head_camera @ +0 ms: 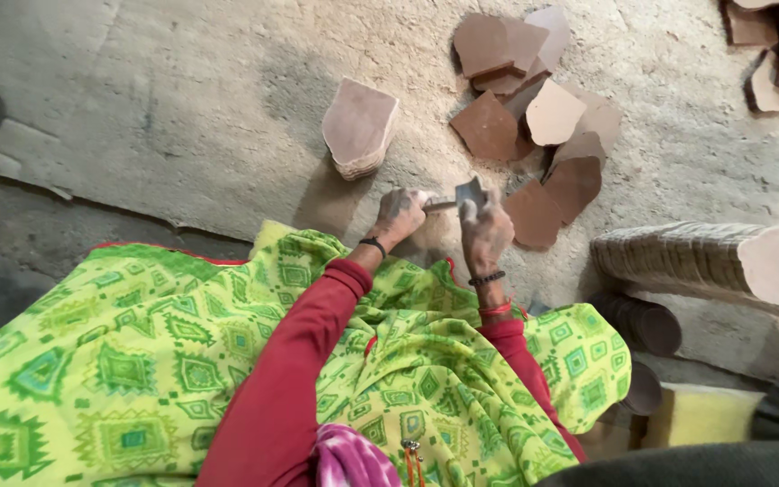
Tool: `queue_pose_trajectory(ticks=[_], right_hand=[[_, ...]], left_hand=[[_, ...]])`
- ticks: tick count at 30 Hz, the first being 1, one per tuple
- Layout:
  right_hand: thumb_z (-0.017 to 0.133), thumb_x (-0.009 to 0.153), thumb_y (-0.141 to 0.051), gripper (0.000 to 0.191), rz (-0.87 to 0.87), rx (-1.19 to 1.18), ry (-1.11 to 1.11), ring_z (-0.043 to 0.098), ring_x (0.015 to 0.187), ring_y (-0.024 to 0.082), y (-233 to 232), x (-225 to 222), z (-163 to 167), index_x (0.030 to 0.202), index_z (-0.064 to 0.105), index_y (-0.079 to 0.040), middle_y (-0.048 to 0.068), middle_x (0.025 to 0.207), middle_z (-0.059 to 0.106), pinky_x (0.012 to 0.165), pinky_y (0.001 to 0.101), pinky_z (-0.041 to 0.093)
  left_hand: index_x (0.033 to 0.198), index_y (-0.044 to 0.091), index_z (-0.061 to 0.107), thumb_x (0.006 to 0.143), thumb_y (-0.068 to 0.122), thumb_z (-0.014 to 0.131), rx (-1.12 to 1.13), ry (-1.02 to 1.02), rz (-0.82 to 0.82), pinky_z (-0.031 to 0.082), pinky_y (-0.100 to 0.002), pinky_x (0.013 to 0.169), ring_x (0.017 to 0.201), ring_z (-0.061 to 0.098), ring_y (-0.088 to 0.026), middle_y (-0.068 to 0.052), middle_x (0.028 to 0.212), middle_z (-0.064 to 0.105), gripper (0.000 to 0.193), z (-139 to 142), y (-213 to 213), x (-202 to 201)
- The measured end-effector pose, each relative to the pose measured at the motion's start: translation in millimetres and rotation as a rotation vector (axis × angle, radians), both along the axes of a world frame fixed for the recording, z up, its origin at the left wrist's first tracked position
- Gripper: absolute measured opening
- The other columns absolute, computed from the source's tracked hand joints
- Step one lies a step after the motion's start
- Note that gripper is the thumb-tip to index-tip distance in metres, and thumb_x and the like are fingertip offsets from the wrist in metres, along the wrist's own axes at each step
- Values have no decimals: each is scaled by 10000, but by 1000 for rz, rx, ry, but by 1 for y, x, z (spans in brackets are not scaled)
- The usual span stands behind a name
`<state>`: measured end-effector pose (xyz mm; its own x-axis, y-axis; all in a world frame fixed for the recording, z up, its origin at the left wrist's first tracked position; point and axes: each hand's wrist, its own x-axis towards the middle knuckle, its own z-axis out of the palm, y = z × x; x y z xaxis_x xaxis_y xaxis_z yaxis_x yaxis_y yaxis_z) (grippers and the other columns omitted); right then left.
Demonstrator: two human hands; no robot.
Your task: The person sits on the floor of a pottery workshop and uses a small metal scraper to trim and smooth the edges of irregular flat clay pieces, working one piece at a time and placing finished pieces onto a growing stack beside them.
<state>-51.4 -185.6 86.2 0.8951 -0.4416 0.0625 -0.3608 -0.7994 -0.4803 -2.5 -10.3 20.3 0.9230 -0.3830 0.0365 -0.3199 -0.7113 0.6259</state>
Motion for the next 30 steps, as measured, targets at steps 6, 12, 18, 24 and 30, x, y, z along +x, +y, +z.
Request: queue_pose_trajectory(ticks=[6, 12, 18, 24, 30], right_hand=[[752, 894, -275, 289, -72, 312, -257, 728, 783, 360, 4, -15, -2, 1037, 639, -51, 177, 892, 737, 705, 477, 557], [783, 886, -298, 335, -14, 81, -139, 690, 805, 424, 19, 13, -29, 1058, 673, -32, 228, 900, 733, 700, 512, 522], [768, 864, -277, 304, -71, 183, -183, 732, 787, 339, -12, 19, -34, 1036, 671, -46, 197, 896, 752, 704, 445, 564], [726, 917, -323, 321, 76, 0, -225, 686, 626, 327, 12, -7, -16, 1109, 645, -79, 158, 775, 722, 577, 437, 535], [646, 1026, -302, 238, 159, -220, -197, 634, 616, 385, 44, -2, -4, 1132, 607, -92, 187, 720, 664, 531, 499, 462]], left_hand=[[1098, 255, 785, 876, 177, 573, 67, 28, 22, 580, -503, 764, 831, 725, -392, -159, 913, 746, 317, -5, -4, 2], [1054, 218, 766, 892, 155, 550, 33, -58, -31, 576, -502, 722, 821, 728, -371, -134, 945, 751, 277, -2, -4, -9], [1024, 224, 774, 865, 165, 565, -36, -11, 29, 572, -503, 725, 810, 718, -386, -152, 894, 746, 269, 9, -7, -9], [967, 160, 739, 855, 150, 595, 5, 28, -24, 564, -512, 705, 804, 711, -399, -168, 874, 737, 183, -1, -6, -6], [893, 131, 743, 823, 140, 599, -1, -136, -11, 562, -499, 693, 762, 702, -384, -176, 819, 731, 160, -28, -11, -9]])
